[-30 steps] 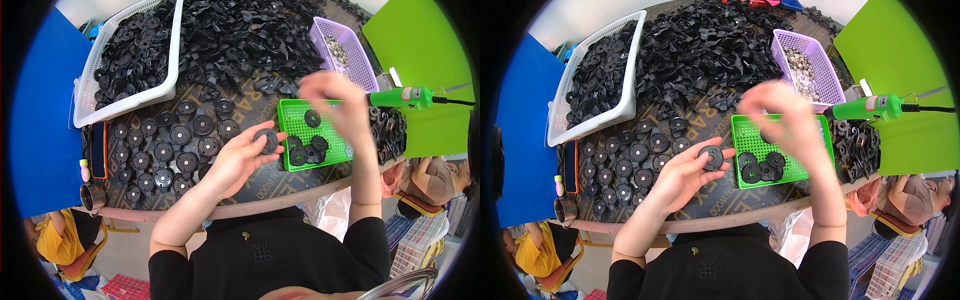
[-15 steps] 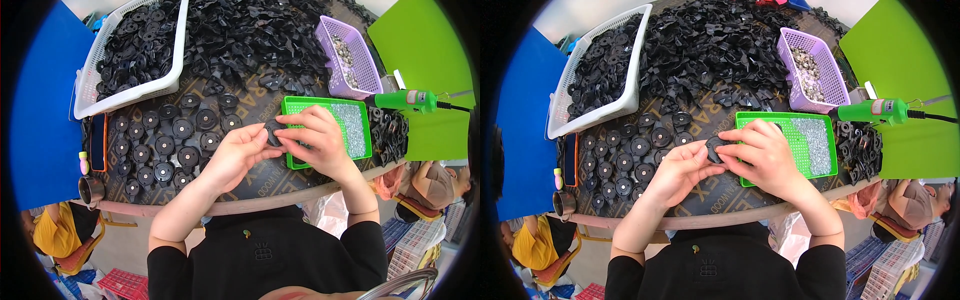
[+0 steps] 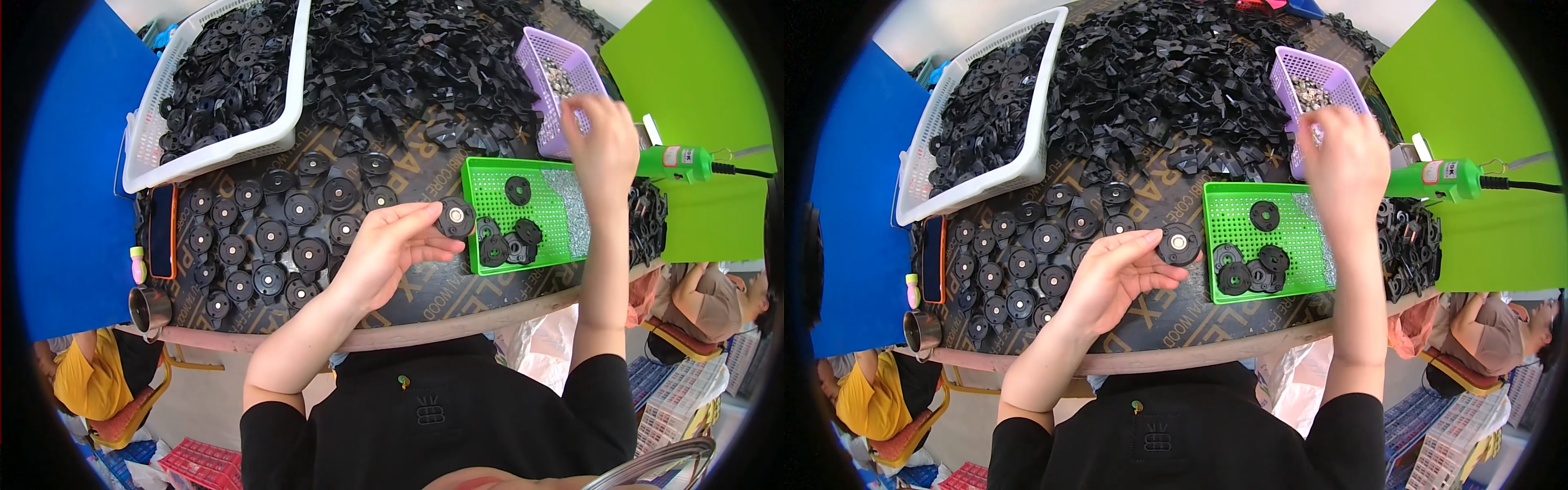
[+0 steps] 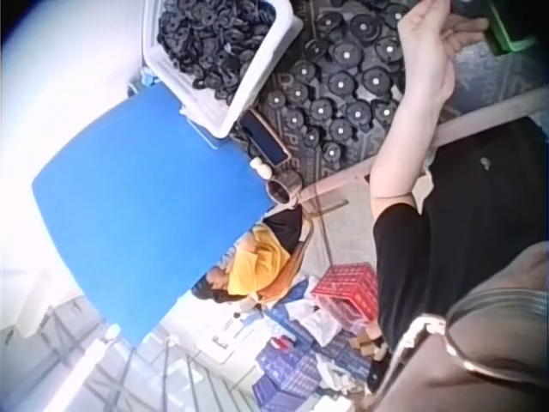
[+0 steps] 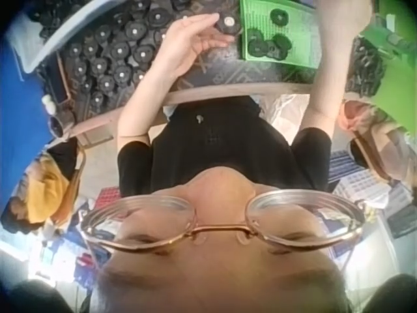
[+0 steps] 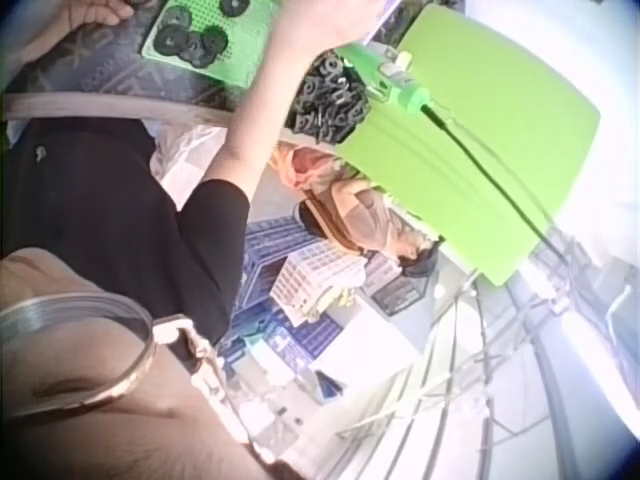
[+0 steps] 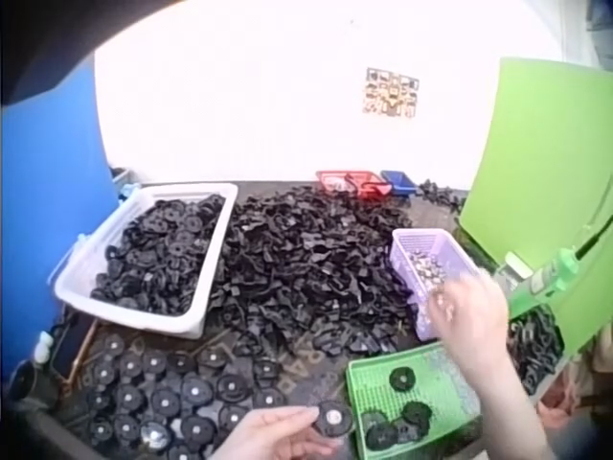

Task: The person assembles plastic parts by taking round plastic bases, inserting metal pieces into their centers, and snapping plastic covers onto the bases by hand.

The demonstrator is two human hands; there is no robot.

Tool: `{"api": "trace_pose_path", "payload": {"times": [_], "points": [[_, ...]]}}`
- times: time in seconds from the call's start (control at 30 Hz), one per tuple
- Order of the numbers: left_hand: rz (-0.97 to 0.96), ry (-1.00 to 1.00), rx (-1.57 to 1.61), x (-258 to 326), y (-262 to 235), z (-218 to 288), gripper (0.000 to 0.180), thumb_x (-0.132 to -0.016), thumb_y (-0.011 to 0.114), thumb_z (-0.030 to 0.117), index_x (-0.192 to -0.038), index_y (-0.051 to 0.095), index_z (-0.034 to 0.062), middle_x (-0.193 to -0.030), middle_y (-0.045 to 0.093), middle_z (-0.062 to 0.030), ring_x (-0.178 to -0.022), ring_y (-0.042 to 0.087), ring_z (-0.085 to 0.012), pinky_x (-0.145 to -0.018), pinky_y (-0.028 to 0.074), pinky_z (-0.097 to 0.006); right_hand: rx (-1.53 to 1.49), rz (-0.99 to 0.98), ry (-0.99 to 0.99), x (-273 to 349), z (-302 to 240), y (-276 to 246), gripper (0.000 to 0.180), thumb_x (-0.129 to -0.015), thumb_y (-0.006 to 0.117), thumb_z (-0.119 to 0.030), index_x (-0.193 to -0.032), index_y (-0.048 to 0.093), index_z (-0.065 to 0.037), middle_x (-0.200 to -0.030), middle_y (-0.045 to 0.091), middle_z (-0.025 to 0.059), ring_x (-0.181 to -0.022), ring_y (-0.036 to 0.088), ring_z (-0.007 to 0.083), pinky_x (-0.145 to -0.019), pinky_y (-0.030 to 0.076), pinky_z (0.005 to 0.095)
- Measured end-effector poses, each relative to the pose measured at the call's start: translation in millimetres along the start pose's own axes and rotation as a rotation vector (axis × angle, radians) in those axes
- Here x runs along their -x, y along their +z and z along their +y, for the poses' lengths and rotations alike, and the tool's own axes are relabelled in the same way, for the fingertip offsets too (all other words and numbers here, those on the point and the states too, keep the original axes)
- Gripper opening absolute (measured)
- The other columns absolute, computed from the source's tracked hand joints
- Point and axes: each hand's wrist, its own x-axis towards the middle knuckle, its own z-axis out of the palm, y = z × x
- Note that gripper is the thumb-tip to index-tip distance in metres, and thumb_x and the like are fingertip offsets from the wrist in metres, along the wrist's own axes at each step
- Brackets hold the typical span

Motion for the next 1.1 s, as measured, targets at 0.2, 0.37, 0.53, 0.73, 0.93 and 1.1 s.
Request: {"api": "trace_pose_path", "payload": {"times": [0.2, 0.37, 0.53, 0.73, 0.93, 1.1], "points": [[-0.015, -0.04, 0.015, 0.5, 3.8, 2.8, 0.025, -0.089, 0.054, 0.019, -0.097, 0.061, -0.0034, -0.092, 0.066, -0.0115, -0.085, 0.066, -0.0237, -0.076, 0.052, -0.032, -0.439, -0.416, -0.141, -26.6, -28.0, 28.1, 0.023, -0.075, 0.066, -0.025, -0.092, 0.065, -0.009, -0.089, 0.06, 0.0088, -0.093, 0.057, 0.0253, -0.079, 0.048, 0.0364], [-0.049, -0.059, -0.035, 0.5, 3.6, 1.7, 0.026, -0.089, 0.054, 0.019, -0.099, 0.06, -0.0039, -0.091, 0.066, -0.0126, -0.085, 0.066, -0.0252, -0.075, 0.053, -0.032, -0.309, -0.522, -0.536, -16.0, -70.8, 77.4, 0.03, -0.066, 0.072, -0.022, -0.092, 0.065, -0.007, -0.089, 0.053, 0.0069, -0.092, 0.052, 0.0243, -0.077, 0.048, 0.0346], [-0.05, -0.085, -0.012, -0.4, 7.2, -1.0, 0.024, -0.088, 0.054, 0.016, -0.097, 0.06, -0.0053, -0.091, 0.065, -0.0172, -0.085, 0.066, -0.0311, -0.071, 0.056, -0.033, -0.512, -0.578, -0.407, -25.6, -66.5, 74.1, 0.02, -0.067, 0.07, -0.014, -0.081, 0.06, -0.004, -0.084, 0.056, 0.0096, -0.088, 0.055, 0.0247, -0.075, 0.048, 0.0352], [-0.044, -0.096, 0.001, 2.1, 5.2, 0.9, 0.023, -0.088, 0.054, 0.015, -0.097, 0.061, -0.0052, -0.091, 0.065, -0.0172, -0.084, 0.066, -0.0303, -0.071, 0.056, -0.033, -1.193, -0.781, 0.22, -14.4, -34.6, 41.1, 0.02, -0.074, 0.071, -0.012, -0.082, 0.056, -0.003, -0.07, 0.053, -0.0025, -0.065, 0.048, 0.0046, -0.059, 0.041, 0.02], [-0.031, -0.088, -0.015, 0.0, 5.8, -4.1, 0.025, -0.09, 0.052, 0.017, -0.1, 0.061, -0.0049, -0.094, 0.065, -0.016, -0.088, 0.065, -0.0289, -0.075, 0.055, -0.033, -1.35, -0.786, 0.593, 8.7, -21.7, 26.6, 0.023, -0.083, 0.063, -0.012, -0.104, 0.064, -0.003, -0.084, 0.064, -0.0002, -0.072, 0.056, 0.0049, -0.063, 0.046, 0.0198], [-0.078, -0.096, 0.021, -1.2, 3.7, -2.0, 0.03, -0.092, 0.051, 0.021, -0.107, 0.058, -0.0043, -0.101, 0.064, -0.0129, -0.095, 0.063, -0.0227, -0.084, 0.05, -0.034, -1.744, -0.833, 0.847, 35.9, -13.9, 5.1, 0.027, -0.084, 0.061, -0.008, -0.11, 0.06, 0.002, -0.094, 0.064, 0.0076, -0.078, 0.062, 0.0111, -0.074, 0.053, 0.0252]]}}
